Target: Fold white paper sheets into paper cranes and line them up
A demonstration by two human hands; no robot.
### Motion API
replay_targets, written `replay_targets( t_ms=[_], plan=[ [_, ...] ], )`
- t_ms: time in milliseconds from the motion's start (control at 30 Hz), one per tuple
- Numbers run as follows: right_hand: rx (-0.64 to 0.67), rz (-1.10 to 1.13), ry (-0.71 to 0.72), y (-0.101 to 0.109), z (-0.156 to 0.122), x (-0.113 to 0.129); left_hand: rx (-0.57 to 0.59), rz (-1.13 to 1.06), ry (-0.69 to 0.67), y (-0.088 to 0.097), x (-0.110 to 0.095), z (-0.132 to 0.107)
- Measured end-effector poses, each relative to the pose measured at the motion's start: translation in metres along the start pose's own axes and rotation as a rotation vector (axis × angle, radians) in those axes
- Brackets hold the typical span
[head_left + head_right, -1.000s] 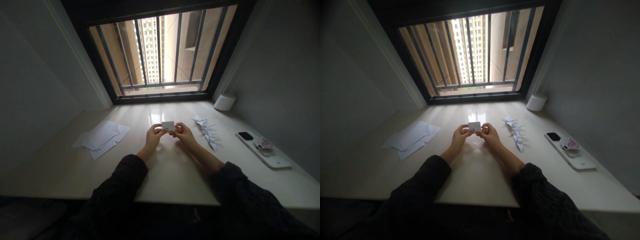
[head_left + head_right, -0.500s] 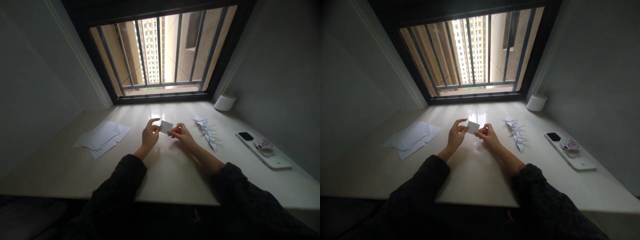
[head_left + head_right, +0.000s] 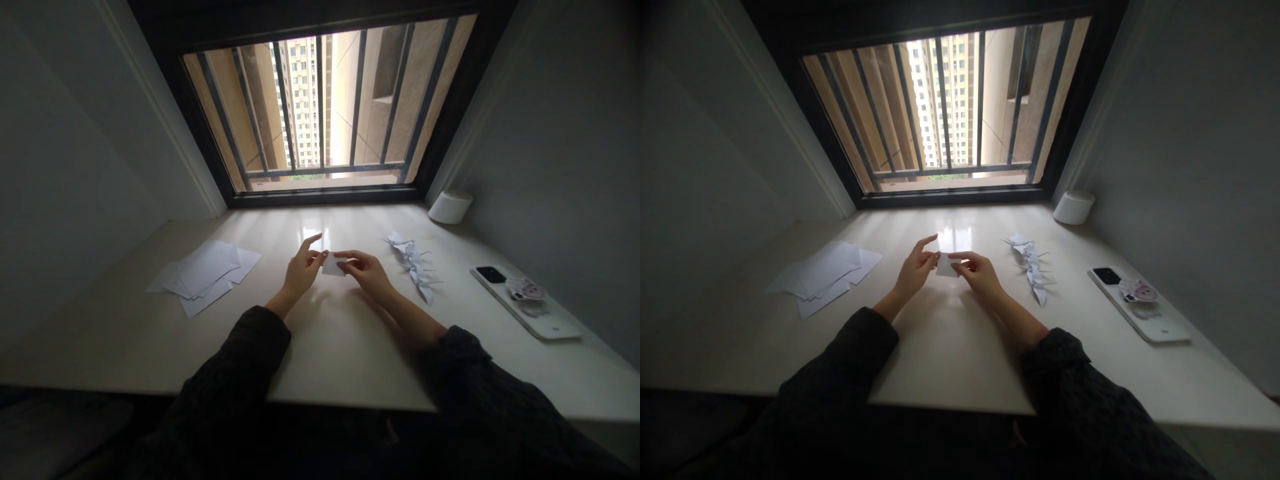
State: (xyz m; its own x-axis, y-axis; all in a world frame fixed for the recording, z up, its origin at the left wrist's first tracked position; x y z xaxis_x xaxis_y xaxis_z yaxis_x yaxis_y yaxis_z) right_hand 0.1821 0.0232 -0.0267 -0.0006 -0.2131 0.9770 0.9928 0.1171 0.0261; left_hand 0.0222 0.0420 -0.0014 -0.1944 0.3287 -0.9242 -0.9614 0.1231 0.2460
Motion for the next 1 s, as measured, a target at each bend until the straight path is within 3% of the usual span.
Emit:
replay_targets(
  t_ms=[167, 367, 567, 1000],
  plan=[
    [-0.048, 0.073, 0.008, 0.003, -0.002, 0.007, 0.122, -0.207, 0.048, -0.009, 0.005, 0.004],
    [0.031, 0.047, 0.051, -0.002, -0.002, 0.01, 0.052, -0.237, 0.067, -0.006, 0.012, 0.006],
    [0.017, -0.06, 0.151, -0.001, -0.003, 0.014, 0.047, -0.241, 0.066, -0.006, 0.007, 0.005],
    [-0.027, -0.093, 0.092, 0.003, 0.0, 0.01, 0.062, -0.178, 0.007, -0.005, 0.01, 0.005]
  ],
)
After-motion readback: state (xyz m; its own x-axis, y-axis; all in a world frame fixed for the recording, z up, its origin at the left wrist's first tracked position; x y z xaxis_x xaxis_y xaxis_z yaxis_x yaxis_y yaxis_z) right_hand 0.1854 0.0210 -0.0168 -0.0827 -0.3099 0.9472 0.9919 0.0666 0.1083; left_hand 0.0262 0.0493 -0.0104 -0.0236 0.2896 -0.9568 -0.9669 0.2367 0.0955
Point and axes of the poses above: each hand's wrist, its own z-axis towards the middle knuckle, its own y-axis out of the back of the hand, x = y × z, the point moved 6 cm from there along z, towards the middle knuckle, and after that the axes turned 3 degrees about x, right-handed, at the moved point
